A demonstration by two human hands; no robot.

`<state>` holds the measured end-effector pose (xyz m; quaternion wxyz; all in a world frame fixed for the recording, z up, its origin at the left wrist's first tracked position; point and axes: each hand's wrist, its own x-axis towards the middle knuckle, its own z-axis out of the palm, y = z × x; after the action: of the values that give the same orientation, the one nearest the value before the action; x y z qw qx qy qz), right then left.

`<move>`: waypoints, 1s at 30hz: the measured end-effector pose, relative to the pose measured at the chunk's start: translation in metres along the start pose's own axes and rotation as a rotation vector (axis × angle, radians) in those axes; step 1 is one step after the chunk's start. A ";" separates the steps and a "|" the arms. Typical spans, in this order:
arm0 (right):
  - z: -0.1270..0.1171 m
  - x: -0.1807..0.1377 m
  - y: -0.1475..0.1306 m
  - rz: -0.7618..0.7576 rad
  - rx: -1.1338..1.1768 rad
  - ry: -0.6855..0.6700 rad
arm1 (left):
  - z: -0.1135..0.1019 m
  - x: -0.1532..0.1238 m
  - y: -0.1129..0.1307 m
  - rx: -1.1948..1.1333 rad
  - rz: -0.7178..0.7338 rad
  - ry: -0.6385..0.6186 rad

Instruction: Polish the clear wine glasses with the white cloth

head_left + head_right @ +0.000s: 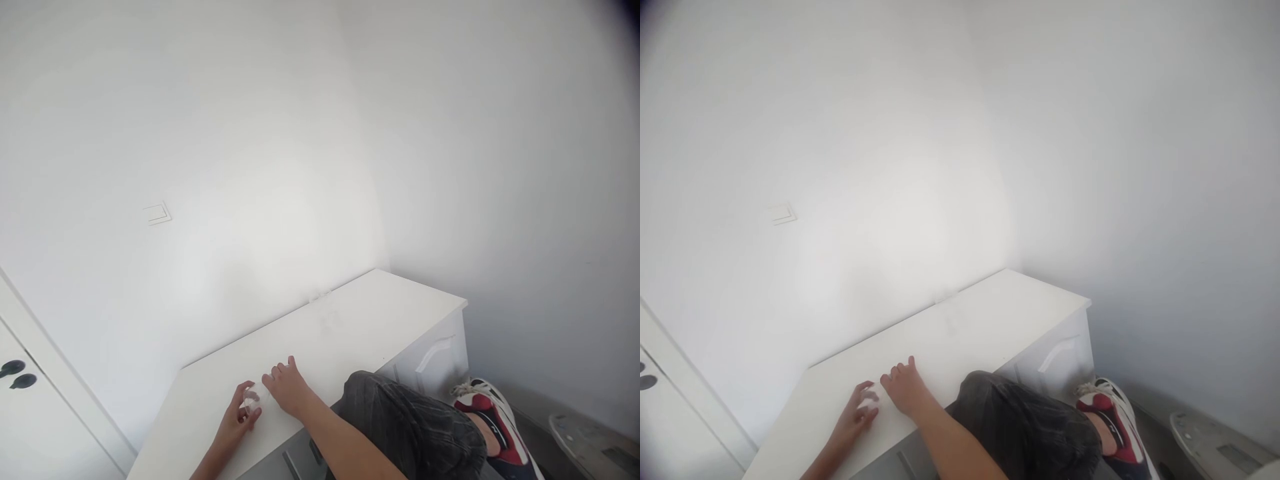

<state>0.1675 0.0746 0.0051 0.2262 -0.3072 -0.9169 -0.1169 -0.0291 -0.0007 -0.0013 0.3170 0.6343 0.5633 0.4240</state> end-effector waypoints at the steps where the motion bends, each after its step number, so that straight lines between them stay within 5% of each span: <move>1: 0.001 0.000 0.000 0.003 -0.003 -0.005 | 0.000 0.001 -0.002 0.015 -0.006 -0.007; 9: 0.002 0.000 -0.002 -0.029 -0.013 0.012 | 0.000 0.006 -0.016 0.092 -0.086 0.043; 22: 0.002 -0.001 -0.004 -0.046 0.041 0.073 | 0.000 0.001 0.005 0.095 -0.055 -0.008; 25: -0.005 0.000 0.000 0.119 0.261 0.214 | 0.001 0.003 0.003 0.101 -0.058 0.057; 28: -0.014 0.004 0.006 0.509 0.560 0.473 | 0.000 0.006 -0.002 0.053 -0.050 0.083; 30: -0.017 0.006 0.008 0.744 0.839 0.506 | -0.001 0.007 -0.003 0.011 -0.067 0.085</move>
<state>0.1736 0.0779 0.0238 0.5640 -0.4542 -0.6339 0.2717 -0.0316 0.0067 -0.0022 0.3032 0.5985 0.5994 0.4366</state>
